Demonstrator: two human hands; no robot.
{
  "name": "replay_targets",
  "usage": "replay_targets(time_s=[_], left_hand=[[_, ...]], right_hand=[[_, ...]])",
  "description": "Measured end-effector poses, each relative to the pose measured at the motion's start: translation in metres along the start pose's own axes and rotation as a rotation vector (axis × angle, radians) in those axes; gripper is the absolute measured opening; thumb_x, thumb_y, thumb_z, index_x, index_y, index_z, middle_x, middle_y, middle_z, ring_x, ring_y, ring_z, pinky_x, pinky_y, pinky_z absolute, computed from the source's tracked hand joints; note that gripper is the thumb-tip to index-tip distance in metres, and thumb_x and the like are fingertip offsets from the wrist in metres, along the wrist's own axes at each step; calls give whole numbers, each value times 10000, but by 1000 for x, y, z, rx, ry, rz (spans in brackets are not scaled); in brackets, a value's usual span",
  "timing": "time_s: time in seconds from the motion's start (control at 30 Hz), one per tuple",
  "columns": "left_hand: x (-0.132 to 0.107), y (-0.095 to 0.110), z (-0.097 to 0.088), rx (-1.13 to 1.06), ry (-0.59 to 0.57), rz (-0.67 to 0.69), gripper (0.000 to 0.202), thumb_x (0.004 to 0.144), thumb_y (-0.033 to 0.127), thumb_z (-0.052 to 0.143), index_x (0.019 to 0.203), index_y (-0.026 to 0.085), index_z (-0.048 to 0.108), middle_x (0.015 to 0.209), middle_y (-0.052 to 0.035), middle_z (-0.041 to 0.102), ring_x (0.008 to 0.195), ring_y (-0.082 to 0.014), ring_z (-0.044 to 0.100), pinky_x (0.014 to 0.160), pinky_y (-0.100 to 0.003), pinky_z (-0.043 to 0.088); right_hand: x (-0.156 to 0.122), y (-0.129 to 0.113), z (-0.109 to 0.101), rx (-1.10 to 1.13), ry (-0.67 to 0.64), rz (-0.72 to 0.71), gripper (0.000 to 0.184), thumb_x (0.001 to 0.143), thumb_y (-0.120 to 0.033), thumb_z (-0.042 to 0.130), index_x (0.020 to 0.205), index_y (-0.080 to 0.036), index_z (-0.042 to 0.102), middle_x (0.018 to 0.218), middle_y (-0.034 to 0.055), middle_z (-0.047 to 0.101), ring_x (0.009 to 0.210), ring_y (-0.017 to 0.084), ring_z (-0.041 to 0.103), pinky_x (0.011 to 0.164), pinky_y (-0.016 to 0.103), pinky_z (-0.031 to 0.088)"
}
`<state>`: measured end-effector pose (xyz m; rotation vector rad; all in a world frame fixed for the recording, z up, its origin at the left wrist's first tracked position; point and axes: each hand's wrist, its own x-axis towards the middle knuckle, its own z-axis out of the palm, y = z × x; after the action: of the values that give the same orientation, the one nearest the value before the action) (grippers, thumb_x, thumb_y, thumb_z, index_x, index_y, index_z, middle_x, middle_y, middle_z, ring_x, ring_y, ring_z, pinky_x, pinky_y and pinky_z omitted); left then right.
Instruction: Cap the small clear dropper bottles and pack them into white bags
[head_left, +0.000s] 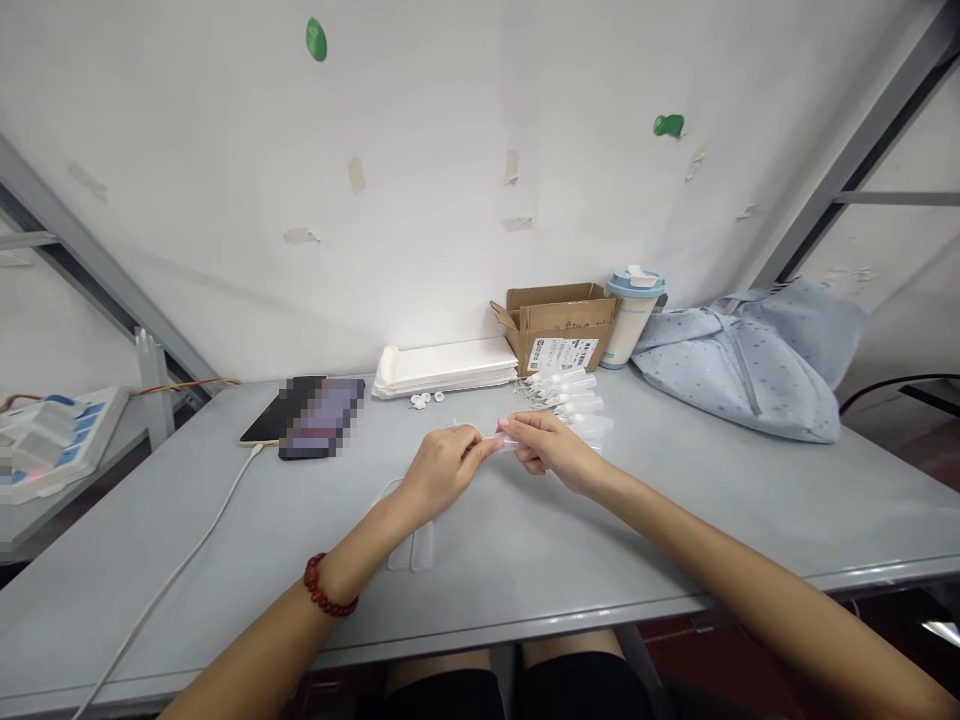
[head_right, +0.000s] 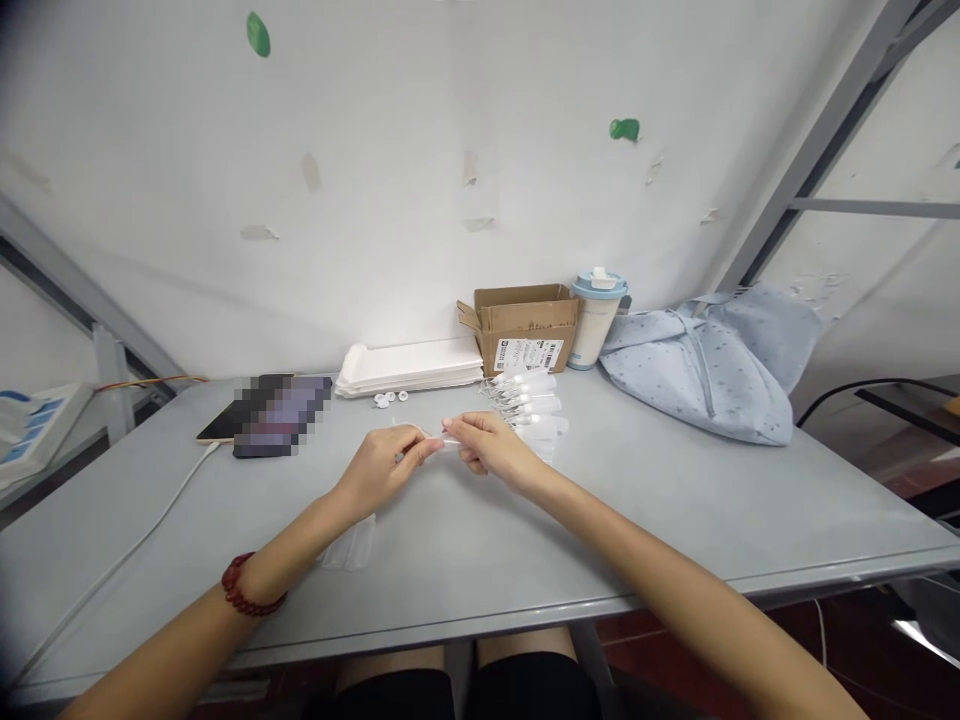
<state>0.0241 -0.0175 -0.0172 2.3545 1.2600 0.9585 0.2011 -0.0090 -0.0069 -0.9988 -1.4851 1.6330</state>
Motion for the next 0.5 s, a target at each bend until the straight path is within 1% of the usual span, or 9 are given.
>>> replay_targets(time_s=[0.07,0.17,0.23,0.3,0.37,0.4,0.47,0.5], left_hand=[[-1,-3,2,50,35,66,360,906,372,437,614,174,508,548,23,523,502,-100,431,556,-234,340],[-2,-7,5,88,61,140,360,924,367,406,642,174,516,591,5,555,540,-111,468,574,-241,353],[-1,-8,5,88,63,154,330,922,364,412,681,174,533,628,-6,577,569,-120,500,575,-242,368],[1,-12,2,68,46,134,260,904,362,453,762,172,559,695,-15,605,606,-126,533,589,-242,396],[4,-18,-4,58,31,84,196,885,345,487,845,173,574,779,-25,628,664,-135,564,623,-248,426],[6,-23,-7,69,26,51,179,884,326,483,858,175,576,804,-28,633,699,-142,576,644,-254,436],[10,-36,-14,121,69,-23,163,884,283,457,887,178,581,843,-36,642,754,-159,589,670,-274,448],[12,-44,-17,153,90,-63,161,876,271,457,908,175,583,864,-43,646,769,-168,593,678,-286,454]], right_hand=[[0,0,-1,11,-10,4,425,742,-531,613,626,-188,391,494,-106,173,448,42,141,420,203,136],[1,0,-1,16,-28,4,416,748,-533,608,642,-186,404,497,-109,166,446,40,132,419,199,135],[3,1,-2,5,-33,3,410,758,-542,588,655,-184,416,497,-110,167,443,41,135,418,197,144],[6,1,-5,-33,9,-16,404,776,-562,543,679,-187,426,494,-107,183,432,48,162,415,198,166],[10,1,-14,-153,131,-96,392,802,-572,480,716,-192,441,489,-95,245,424,65,231,419,208,210],[12,1,-21,-267,226,-173,383,817,-563,457,726,-191,450,491,-79,308,430,76,282,431,216,240],[18,2,-39,-603,450,-358,335,849,-502,442,779,-181,509,530,-38,429,482,104,381,491,237,298],[20,3,-50,-751,543,-419,318,859,-478,435,805,-179,531,535,-27,462,493,118,409,516,248,316]])
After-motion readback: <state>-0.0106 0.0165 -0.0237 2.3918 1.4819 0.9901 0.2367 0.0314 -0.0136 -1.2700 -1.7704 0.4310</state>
